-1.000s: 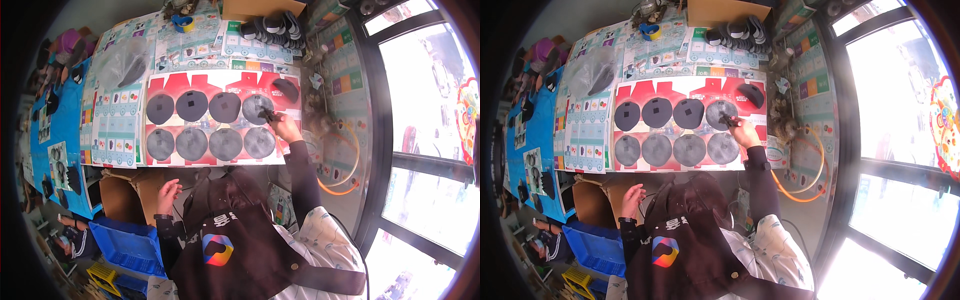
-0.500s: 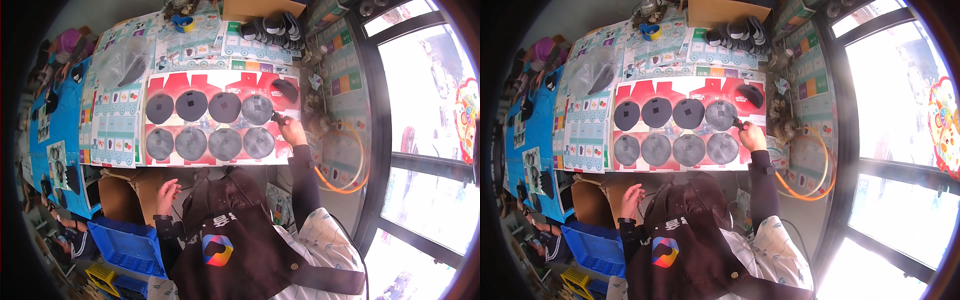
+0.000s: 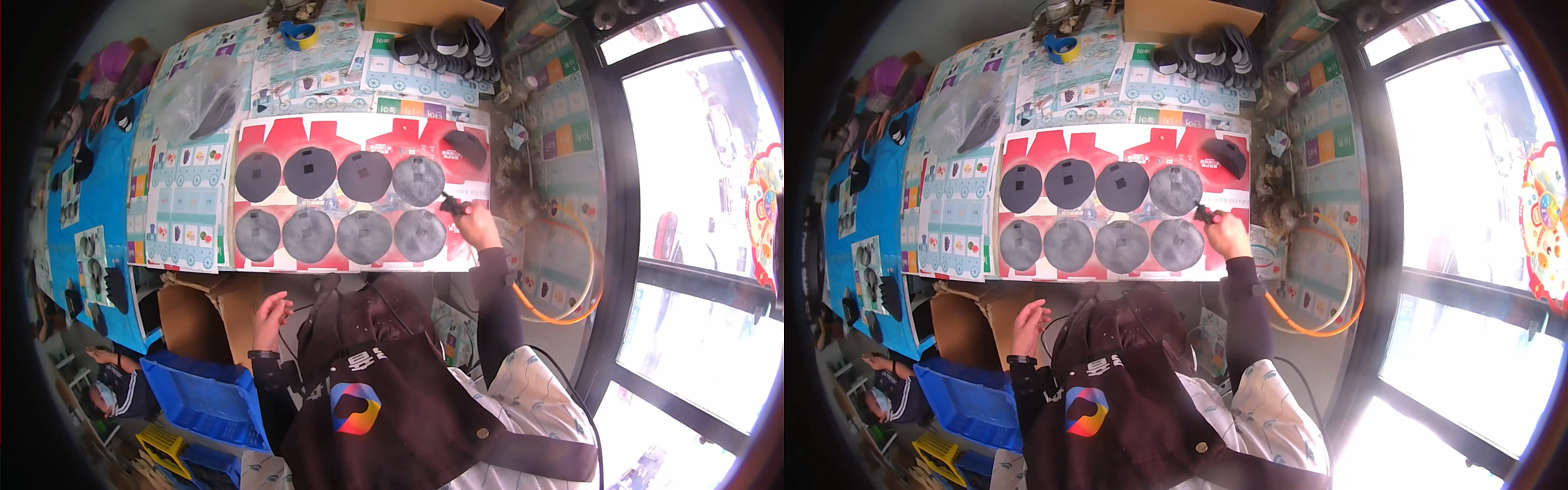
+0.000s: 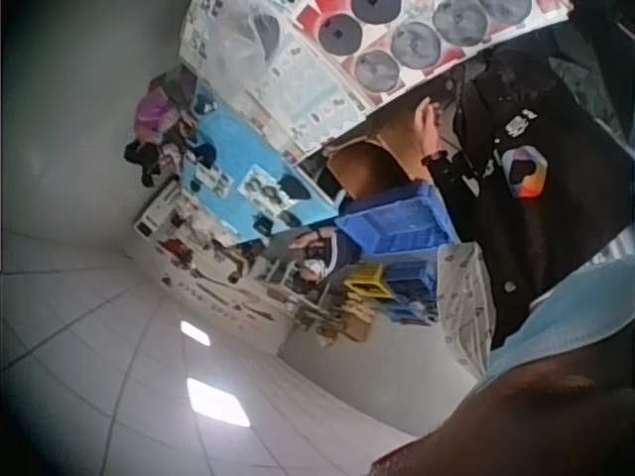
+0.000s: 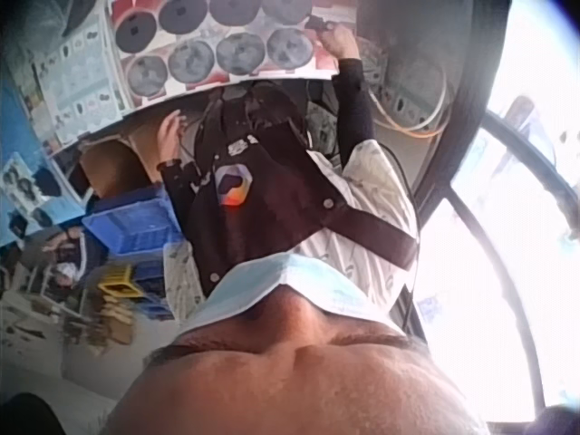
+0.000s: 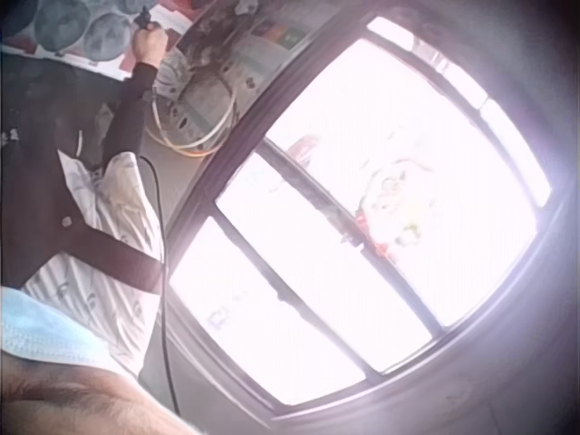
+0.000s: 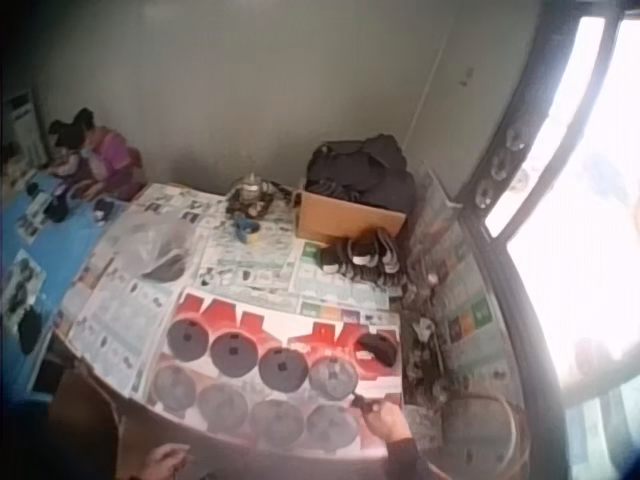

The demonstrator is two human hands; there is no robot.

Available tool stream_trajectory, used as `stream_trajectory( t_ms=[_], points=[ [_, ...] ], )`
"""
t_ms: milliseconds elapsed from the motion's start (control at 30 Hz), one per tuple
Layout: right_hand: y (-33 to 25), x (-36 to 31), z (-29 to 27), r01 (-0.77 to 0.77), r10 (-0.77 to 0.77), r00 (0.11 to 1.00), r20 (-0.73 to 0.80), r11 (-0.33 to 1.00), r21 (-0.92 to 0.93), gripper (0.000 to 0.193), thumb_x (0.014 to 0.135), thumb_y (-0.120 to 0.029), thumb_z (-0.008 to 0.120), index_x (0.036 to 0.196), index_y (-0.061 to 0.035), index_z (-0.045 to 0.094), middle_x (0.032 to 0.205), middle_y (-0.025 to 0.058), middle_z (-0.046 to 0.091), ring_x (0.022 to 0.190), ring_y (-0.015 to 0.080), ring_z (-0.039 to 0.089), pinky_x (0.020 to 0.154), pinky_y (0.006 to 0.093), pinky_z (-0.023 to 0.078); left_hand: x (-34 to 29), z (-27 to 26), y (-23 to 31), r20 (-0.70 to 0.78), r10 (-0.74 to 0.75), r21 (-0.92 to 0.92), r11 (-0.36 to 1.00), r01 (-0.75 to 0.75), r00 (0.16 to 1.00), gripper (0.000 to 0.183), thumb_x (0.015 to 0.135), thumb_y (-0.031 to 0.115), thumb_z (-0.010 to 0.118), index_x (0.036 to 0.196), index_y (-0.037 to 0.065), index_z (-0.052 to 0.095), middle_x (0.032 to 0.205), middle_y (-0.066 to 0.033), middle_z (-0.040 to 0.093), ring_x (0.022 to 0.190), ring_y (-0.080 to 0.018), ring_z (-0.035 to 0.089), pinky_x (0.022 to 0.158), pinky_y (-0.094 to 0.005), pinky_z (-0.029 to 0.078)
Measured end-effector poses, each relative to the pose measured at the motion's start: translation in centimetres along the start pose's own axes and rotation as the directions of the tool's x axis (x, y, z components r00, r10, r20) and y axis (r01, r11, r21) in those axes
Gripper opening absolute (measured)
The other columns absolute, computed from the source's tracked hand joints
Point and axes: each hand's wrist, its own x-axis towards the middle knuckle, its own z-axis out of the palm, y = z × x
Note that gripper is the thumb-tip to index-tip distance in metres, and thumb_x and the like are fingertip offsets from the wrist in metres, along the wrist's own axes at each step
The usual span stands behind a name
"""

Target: Inspecting shoe components and using an air gun to clean them at a manufacturing station.

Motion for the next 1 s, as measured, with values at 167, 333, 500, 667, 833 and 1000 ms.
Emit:
stream_trajectory(
  t_ms=[167, 333, 500, 667, 833, 1000],
  points=[
    [-5.1, 0.2, 0.5, -0.095, -0.047, 0.970, 0.237, 0.829, 0.551, 0.034, 0.074, -0.016, 0.072, 0.103, 0.0017, 0.072, 0.079, 0.0101, 0.068, 0.073, 0.0186, 0.064, 0.065, 0.0348, 0.051, -0.9, 0.2, 0.2, -0.037, 0.004, -0.035, 0.999, -0.005, 0.999, 0.028, 0.106, 0.020, 0.059, 0.131, 0.010, 0.066, 0.110, -0.0012, 0.070, 0.090, -0.0087, 0.063, 0.074, -0.0222, 0.045],
    [-9.4, 3.6, 3.8, 0.067, -0.237, 0.921, 0.309, 0.878, 0.474, 0.044, 0.078, -0.020, 0.072, 0.115, 0.0028, 0.070, 0.090, 0.0209, 0.074, 0.086, 0.0326, 0.073, 0.079, 0.0396, 0.055, -1.3, -1.1, -0.1, -0.075, 0.018, -0.051, 0.998, -0.022, 0.997, 0.027, 0.107, 0.020, 0.058, 0.130, 0.011, 0.067, 0.109, -0.0013, 0.071, 0.090, -0.0095, 0.064, 0.075, -0.0245, 0.045],
    [-12.1, 4.9, 7.0, 0.096, -0.120, 0.990, 0.070, 0.957, 0.274, 0.043, 0.087, -0.026, 0.066, 0.119, 0.0019, 0.071, 0.105, 0.0298, 0.072, 0.109, 0.0472, 0.067, 0.092, 0.0493, 0.053, -1.9, -4.6, -0.7, -0.104, 0.004, -0.066, 0.998, -0.011, 0.995, 0.027, 0.107, 0.022, 0.059, 0.130, 0.012, 0.068, 0.109, -0.0015, 0.071, 0.091, -0.0099, 0.064, 0.075, -0.0246, 0.045],
    [-14.0, 3.8, 6.2, 0.133, -0.168, 0.972, 0.165, 0.970, 0.203, 0.044, 0.087, -0.026, 0.068, 0.121, 0.0016, 0.070, 0.106, 0.0291, 0.072, 0.107, 0.0466, 0.068, 0.091, 0.0487, 0.053, -1.7, -7.9, -0.9, -0.132, -0.012, -0.089, 0.996, 0.000, 0.991, 0.026, 0.107, 0.022, 0.059, 0.129, 0.012, 0.068, 0.108, -0.0007, 0.070, 0.090, -0.0089, 0.062, 0.075, -0.0243, 0.044],
    [-12.3, 3.5, 6.1, 0.136, -0.123, 0.988, -0.094, 0.978, 0.156, 0.036, 0.086, -0.022, 0.064, 0.114, -0.0011, 0.071, 0.100, 0.0327, 0.070, 0.104, 0.0497, 0.066, 0.091, 0.0540, 0.052, -1.1, -9.1, -0.3, -0.138, 0.011, -0.086, 0.996, -0.023, 0.990, 0.026, 0.107, 0.022, 0.059, 0.129, 0.011, 0.067, 0.106, -0.0006, 0.070, 0.090, -0.0097, 0.064, 0.075, -0.0238, 0.045],
    [-11.4, 3.0, 6.8, 0.076, -0.093, 0.992, 0.080, 0.978, 0.192, 0.034, 0.086, -0.021, 0.063, 0.112, -0.0016, 0.073, 0.101, 0.0336, 0.069, 0.105, 0.0502, 0.065, 0.091, 0.0546, 0.052, -0.4, -8.4, 0.6, -0.091, 0.014, -0.082, 0.996, -0.022, 0.996, 0.026, 0.107, 0.020, 0.059, 0.129, 0.010, 0.067, 0.106, -0.0015, 0.070, 0.090, -0.0096, 0.063, 0.074, -0.0233, 0.045]
  ],
)
